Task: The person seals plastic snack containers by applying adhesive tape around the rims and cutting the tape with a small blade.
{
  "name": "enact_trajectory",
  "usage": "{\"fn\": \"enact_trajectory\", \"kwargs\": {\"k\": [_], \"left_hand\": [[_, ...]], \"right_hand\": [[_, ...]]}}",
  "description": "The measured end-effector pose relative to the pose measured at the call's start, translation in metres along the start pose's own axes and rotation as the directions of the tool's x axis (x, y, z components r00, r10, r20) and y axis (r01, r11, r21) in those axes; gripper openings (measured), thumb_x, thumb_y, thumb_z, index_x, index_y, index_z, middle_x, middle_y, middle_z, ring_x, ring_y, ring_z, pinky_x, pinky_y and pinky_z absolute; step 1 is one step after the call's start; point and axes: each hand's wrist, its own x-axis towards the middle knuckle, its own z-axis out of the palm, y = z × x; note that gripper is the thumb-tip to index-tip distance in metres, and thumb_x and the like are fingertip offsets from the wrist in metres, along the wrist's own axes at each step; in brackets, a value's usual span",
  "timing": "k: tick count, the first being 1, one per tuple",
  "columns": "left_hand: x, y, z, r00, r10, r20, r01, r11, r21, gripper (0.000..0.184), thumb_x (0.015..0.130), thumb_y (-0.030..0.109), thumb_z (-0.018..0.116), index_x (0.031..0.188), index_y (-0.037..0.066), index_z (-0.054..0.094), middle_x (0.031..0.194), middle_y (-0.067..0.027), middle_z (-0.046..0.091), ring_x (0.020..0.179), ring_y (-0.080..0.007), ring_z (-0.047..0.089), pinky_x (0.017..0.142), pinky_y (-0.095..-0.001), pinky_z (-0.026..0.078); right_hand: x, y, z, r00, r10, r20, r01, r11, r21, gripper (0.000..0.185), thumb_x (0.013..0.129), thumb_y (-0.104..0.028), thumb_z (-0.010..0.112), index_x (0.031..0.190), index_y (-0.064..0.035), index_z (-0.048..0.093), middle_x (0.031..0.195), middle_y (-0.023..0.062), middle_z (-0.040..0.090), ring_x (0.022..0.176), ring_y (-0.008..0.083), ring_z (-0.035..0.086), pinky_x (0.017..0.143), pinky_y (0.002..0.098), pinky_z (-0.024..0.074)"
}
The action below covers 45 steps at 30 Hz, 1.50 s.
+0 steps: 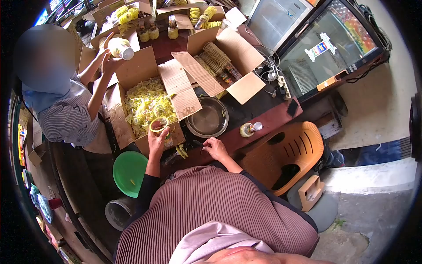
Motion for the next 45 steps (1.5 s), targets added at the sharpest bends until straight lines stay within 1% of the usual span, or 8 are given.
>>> {"fn": "enact_trajectory", "kwargs": {"k": [9,17,24,30,37,39,42,45], "left_hand": [[-0.008,0.013,0.004,0.999,-0.042,-0.027,0.040,0.998,-0.042,0.051,0.081,0.013,0.075,0.123,-0.001,0.049,0.112,-0.0083,0.059,0.100,-0.0154,0.058,0.088,-0.0285,0.047],[-0.008,0.016,0.006,0.997,-0.076,-0.013,0.076,0.996,-0.036,0.051,0.084,0.015,0.073,0.126,0.002,0.048,0.118,-0.0077,0.056,0.106,-0.0166,0.056,0.091,-0.0304,0.047],[-0.012,0.021,0.008,1.000,-0.002,0.016,0.002,1.000,0.008,0.057,0.079,0.009,0.076,0.127,0.002,0.046,0.118,-0.0108,0.055,0.107,-0.0188,0.056,0.091,-0.0311,0.048],[-0.007,0.010,0.003,0.984,0.155,0.087,-0.157,0.987,0.020,0.054,0.080,0.009,0.074,0.123,0.001,0.043,0.110,-0.0111,0.058,0.102,-0.0179,0.059,0.087,-0.0296,0.048],[-0.023,0.019,0.006,0.958,0.214,0.189,-0.234,0.968,0.091,0.051,0.082,0.005,0.067,0.127,0.003,0.044,0.114,-0.0100,0.058,0.104,-0.0185,0.057,0.092,-0.0323,0.046],[-0.026,0.025,0.006,0.949,0.236,0.210,-0.277,0.942,0.191,0.059,0.075,0.007,0.072,0.127,0.003,0.044,0.112,-0.0088,0.058,0.104,-0.0187,0.057,0.092,-0.0322,0.046],[-0.031,0.037,0.014,0.939,0.299,0.171,-0.330,0.924,0.192,0.053,0.071,0.002,0.073,0.120,0.003,0.052,0.102,-0.0069,0.060,0.092,-0.0154,0.059,0.085,-0.0295,0.048],[-0.032,0.041,0.010,0.918,0.326,0.225,-0.384,0.872,0.304,0.051,0.068,0.008,0.077,0.113,0.003,0.056,0.099,-0.0081,0.061,0.092,-0.0198,0.061,0.084,-0.0319,0.049]], "right_hand": [[-0.008,0.006,0.002,1.000,0.009,0.013,-0.008,1.000,-0.019,0.020,0.075,-0.014,0.072,0.091,-0.0035,0.067,0.087,0.0109,0.060,0.085,0.0287,0.062,0.075,0.0390,0.0490],[-0.012,0.009,0.002,0.999,-0.014,-0.051,0.013,1.000,-0.026,0.020,0.073,-0.014,0.073,0.090,-0.0050,0.068,0.083,0.0103,0.061,0.081,0.0270,0.063,0.071,0.0369,0.0489],[-0.006,-0.013,-0.006,0.998,-0.028,-0.061,0.030,0.999,0.029,0.020,0.076,-0.014,0.071,0.093,-0.0035,0.067,0.086,0.0117,0.059,0.084,0.0295,0.061,0.075,0.0394,0.0486],[0.008,-0.048,-0.017,0.962,-0.204,-0.182,0.222,0.971,0.084,0.016,0.078,-0.012,0.070,0.089,-0.0022,0.066,0.084,0.0119,0.058,0.080,0.0295,0.061,0.071,0.0386,0.0489],[0.022,-0.099,-0.027,0.897,-0.326,-0.299,0.372,0.921,0.113,0.011,0.079,-0.003,0.069,0.088,0.0010,0.065,0.082,0.0102,0.058,0.072,0.0245,0.061,0.067,0.0334,0.0489],[0.025,-0.112,-0.028,0.864,-0.351,-0.361,0.408,0.908,0.092,0.010,0.079,-0.002,0.068,0.089,0.0007,0.066,0.082,0.0096,0.058,0.074,0.0241,0.060,0.068,0.0338,0.0492],[0.029,-0.127,-0.030,0.797,-0.471,-0.379,0.486,0.872,-0.061,0.012,0.078,0.000,0.067,0.090,-0.0026,0.066,0.084,0.0089,0.057,0.080,0.0257,0.059,0.071,0.0365,0.0491],[0.033,-0.136,-0.023,0.752,-0.546,-0.370,0.526,0.835,-0.163,0.017,0.076,-0.001,0.066,0.093,-0.0063,0.067,0.084,0.0076,0.056,0.084,0.0264,0.058,0.073,0.0383,0.0487]]}}
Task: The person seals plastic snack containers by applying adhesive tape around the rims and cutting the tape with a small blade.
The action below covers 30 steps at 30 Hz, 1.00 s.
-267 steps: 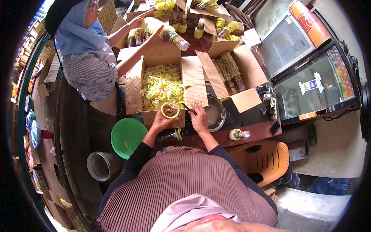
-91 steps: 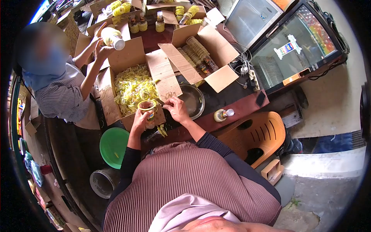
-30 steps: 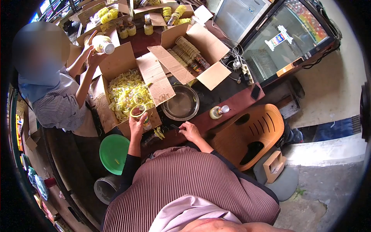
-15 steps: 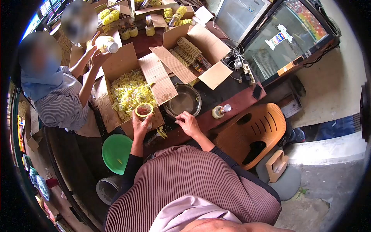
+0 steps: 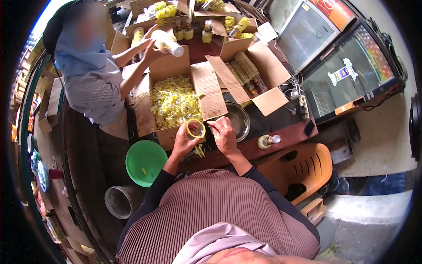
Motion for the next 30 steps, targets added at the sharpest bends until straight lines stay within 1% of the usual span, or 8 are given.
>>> {"fn": "enact_trajectory", "kwargs": {"k": [3,10,13,17,19,22,26,30], "left_hand": [[0.001,0.004,-0.004,0.999,0.024,0.031,-0.029,0.983,0.181,0.051,0.064,0.019,0.079,0.107,0.004,0.058,0.097,-0.0106,0.060,0.093,-0.0279,0.059,0.085,-0.0379,0.046],[0.003,0.022,-0.008,0.997,0.006,0.074,-0.047,0.816,0.576,0.057,0.060,0.024,0.080,0.110,0.007,0.057,0.104,-0.0099,0.059,0.105,-0.0291,0.053,0.094,-0.0413,0.037],[0.004,0.020,-0.008,0.993,0.104,0.051,-0.113,0.777,0.620,0.059,0.060,0.025,0.079,0.112,0.007,0.057,0.103,-0.0101,0.059,0.104,-0.0297,0.053,0.094,-0.0414,0.037],[0.007,0.020,-0.007,0.995,0.076,0.058,-0.095,0.734,0.672,0.058,0.061,0.024,0.076,0.114,0.007,0.057,0.102,-0.0100,0.059,0.102,-0.0294,0.054,0.095,-0.0424,0.036],[0.008,0.019,-0.007,0.988,0.065,0.141,-0.149,0.661,0.735,0.057,0.063,0.021,0.072,0.116,0.008,0.056,0.102,-0.0098,0.059,0.103,-0.0286,0.053,0.096,-0.0435,0.034],[0.005,0.024,0.001,0.983,0.119,0.137,-0.180,0.708,0.683,0.054,0.063,0.018,0.068,0.115,0.008,0.057,0.103,-0.0100,0.059,0.103,-0.0283,0.052,0.096,-0.0443,0.033],[0.009,0.023,-0.005,0.988,0.066,0.138,-0.142,0.738,0.659,0.052,0.064,0.017,0.068,0.114,0.008,0.057,0.103,-0.0102,0.058,0.104,-0.0282,0.051,0.096,-0.0443,0.032],[0.011,0.019,-0.009,0.994,0.058,0.092,-0.106,0.731,0.674,0.053,0.063,0.015,0.068,0.114,0.007,0.057,0.103,-0.0105,0.058,0.104,-0.0290,0.051,0.096,-0.0443,0.033]], "right_hand": [[0.003,-0.008,0.002,0.979,-0.200,0.050,0.205,0.964,-0.168,0.023,0.077,-0.004,0.065,0.099,-0.0086,0.066,0.084,0.0044,0.053,0.083,0.0234,0.054,0.073,0.0361,0.0461],[0.001,-0.012,0.002,0.943,-0.306,0.132,0.330,0.911,-0.246,0.028,0.075,-0.002,0.063,0.102,-0.0088,0.066,0.084,0.0029,0.053,0.082,0.0217,0.053,0.072,0.0357,0.0428],[0.003,-0.012,0.001,0.946,-0.290,0.144,0.320,0.905,-0.279,0.029,0.074,-0.002,0.062,0.102,-0.0085,0.066,0.085,0.0030,0.053,0.082,0.0217,0.052,0.072,0.0356,0.0425],[0.003,-0.011,0.008,0.956,-0.258,0.140,0.291,0.901,-0.321,0.031,0.072,-0.001,0.061,0.101,-0.0099,0.064,0.084,0.0031,0.052,0.083,0.0226,0.052,0.071,0.0369,0.0428],[0.003,-0.007,0.012,0.965,-0.214,0.152,0.256,0.890,-0.376,0.026,0.074,-0.003,0.060,0.099,-0.0101,0.065,0.084,0.0039,0.053,0.083,0.0231,0.053,0.072,0.0368,0.0442],[0.006,0.010,0.023,0.976,-0.123,0.181,0.189,0.892,-0.411,0.019,0.079,-0.010,0.055,0.094,-0.0061,0.064,0.089,0.0068,0.055,0.088,0.0250,0.055,0.075,0.0375,0.0462],[0.010,0.007,0.018,0.996,0.002,0.095,0.023,0.964,-0.264,0.011,0.079,-0.007,0.057,0.088,-0.0076,0.063,0.088,0.0086,0.053,0.091,0.0276,0.056,0.078,0.0402,0.0479],[0.011,-0.002,0.016,0.990,0.012,0.138,0.017,0.978,-0.209,0.008,0.078,-0.005,0.058,0.085,-0.0071,0.062,0.085,0.0098,0.052,0.089,0.0293,0.056,0.076,0.0412,0.0485]]}}
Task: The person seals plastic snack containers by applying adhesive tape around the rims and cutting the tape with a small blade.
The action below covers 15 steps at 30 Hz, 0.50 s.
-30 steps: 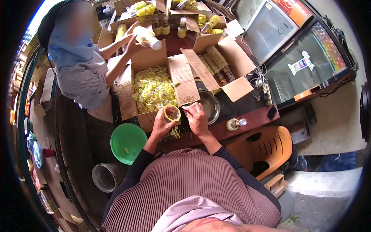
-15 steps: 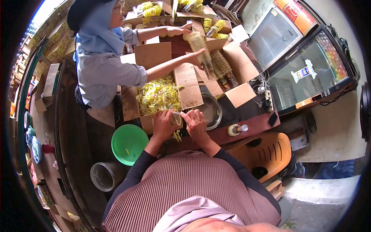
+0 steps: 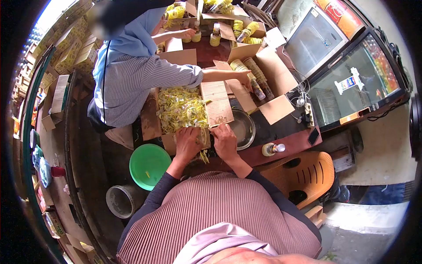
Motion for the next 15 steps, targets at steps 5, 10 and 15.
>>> {"fn": "enact_trajectory", "kwargs": {"k": [5,10,15], "left_hand": [[-0.001,0.000,0.004,1.000,-0.015,-0.008,0.014,0.999,-0.037,0.052,0.063,0.015,0.069,0.112,0.007,0.057,0.103,-0.0105,0.058,0.103,-0.0298,0.052,0.096,-0.0444,0.033],[-0.002,0.000,0.011,0.990,0.087,-0.108,-0.091,0.995,-0.029,0.052,0.064,0.016,0.072,0.113,0.008,0.056,0.106,-0.0101,0.057,0.104,-0.0297,0.051,0.094,-0.0444,0.035],[0.000,-0.005,0.019,0.994,0.009,-0.112,-0.018,0.996,-0.082,0.055,0.063,0.018,0.073,0.114,0.009,0.054,0.110,-0.0099,0.056,0.104,-0.0298,0.051,0.093,-0.0441,0.036]], "right_hand": [[0.009,0.010,0.018,1.000,-0.022,0.002,0.022,0.997,-0.077,0.005,0.080,-0.007,0.053,0.077,-0.0053,0.058,0.085,0.0106,0.052,0.089,0.0293,0.056,0.075,0.0410,0.0490],[0.013,0.009,0.031,0.997,-0.030,0.069,0.043,0.980,-0.194,0.012,0.082,-0.012,0.050,0.076,-0.0055,0.059,0.087,0.0107,0.054,0.088,0.0287,0.057,0.075,0.0401,0.0497],[0.013,0.024,0.037,0.978,0.159,0.137,-0.143,0.983,-0.119,0.010,0.081,-0.011,0.055,0.079,-0.0057,0.063,0.091,0.0113,0.057,0.091,0.0288,0.058,0.077,0.0394,0.0505]]}}
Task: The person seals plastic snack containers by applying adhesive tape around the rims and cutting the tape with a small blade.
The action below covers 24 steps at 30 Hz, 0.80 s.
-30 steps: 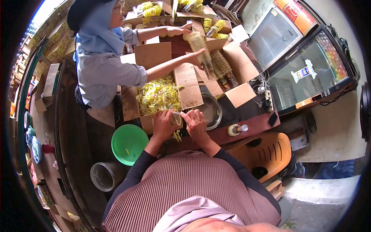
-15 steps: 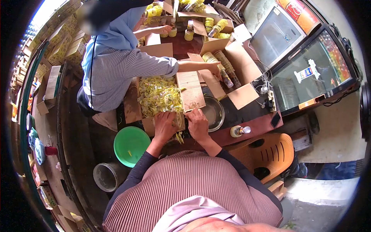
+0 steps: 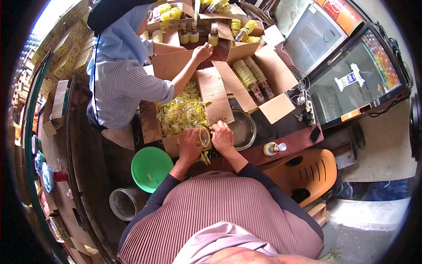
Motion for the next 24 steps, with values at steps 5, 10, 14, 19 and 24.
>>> {"fn": "enact_trajectory", "kwargs": {"k": [5,10,14,19,24], "left_hand": [[-0.002,-0.009,-0.004,0.995,-0.096,-0.016,0.097,0.995,0.028,0.057,0.063,0.018,0.074,0.115,0.009,0.054,0.110,-0.0095,0.056,0.105,-0.0299,0.051,0.092,-0.0436,0.038],[-0.003,-0.003,-0.002,0.999,-0.015,-0.034,0.013,0.998,-0.055,0.057,0.062,0.016,0.076,0.114,0.009,0.055,0.110,-0.0088,0.057,0.106,-0.0299,0.051,0.093,-0.0430,0.038],[-0.002,-0.003,-0.009,0.999,-0.032,-0.025,0.031,0.998,-0.047,0.056,0.062,0.016,0.076,0.114,0.009,0.056,0.109,-0.0086,0.057,0.106,-0.0299,0.050,0.093,-0.0429,0.038],[-0.001,-0.007,-0.016,1.000,0.013,0.006,-0.013,1.000,-0.001,0.053,0.062,0.015,0.075,0.111,0.009,0.056,0.107,-0.0092,0.057,0.104,-0.0304,0.051,0.093,-0.0438,0.037],[-0.002,0.010,-0.015,0.994,0.099,-0.046,-0.100,0.995,-0.010,0.048,0.064,0.014,0.075,0.108,0.009,0.057,0.105,-0.0088,0.056,0.101,-0.0286,0.052,0.092,-0.0432,0.036]], "right_hand": [[-0.007,-0.018,-0.030,0.997,0.000,-0.081,0.016,0.982,0.188,0.007,0.079,-0.009,0.060,0.085,-0.0062,0.063,0.088,0.0103,0.055,0.092,0.0284,0.058,0.077,0.0404,0.0501],[-0.006,-0.016,-0.016,0.997,-0.070,-0.039,0.070,0.998,-0.005,0.007,0.079,-0.006,0.058,0.084,-0.0056,0.064,0.088,0.0102,0.055,0.091,0.0285,0.058,0.077,0.0409,0.0502],[-0.008,-0.014,-0.023,0.998,0.010,-0.057,-0.004,0.995,0.099,0.010,0.079,-0.007,0.059,0.087,-0.0063,0.066,0.088,0.0102,0.056,0.090,0.0278,0.059,0.077,0.0404,0.0508],[-0.012,-0.029,-0.039,0.989,-0.105,-0.101,0.108,0.994,0.030,0.007,0.078,-0.006,0.058,0.081,-0.0068,0.063,0.087,0.0091,0.055,0.088,0.0262,0.059,0.075,0.0391,0.0514],[-0.016,-0.013,-0.011,0.992,-0.110,-0.069,0.108,0.993,-0.042,0.007,0.079,-0.009,0.055,0.080,-0.0070,0.062,0.089,0.0117,0.056,0.088,0.0284,0.059,0.074,0.0399,0.0514]]}}
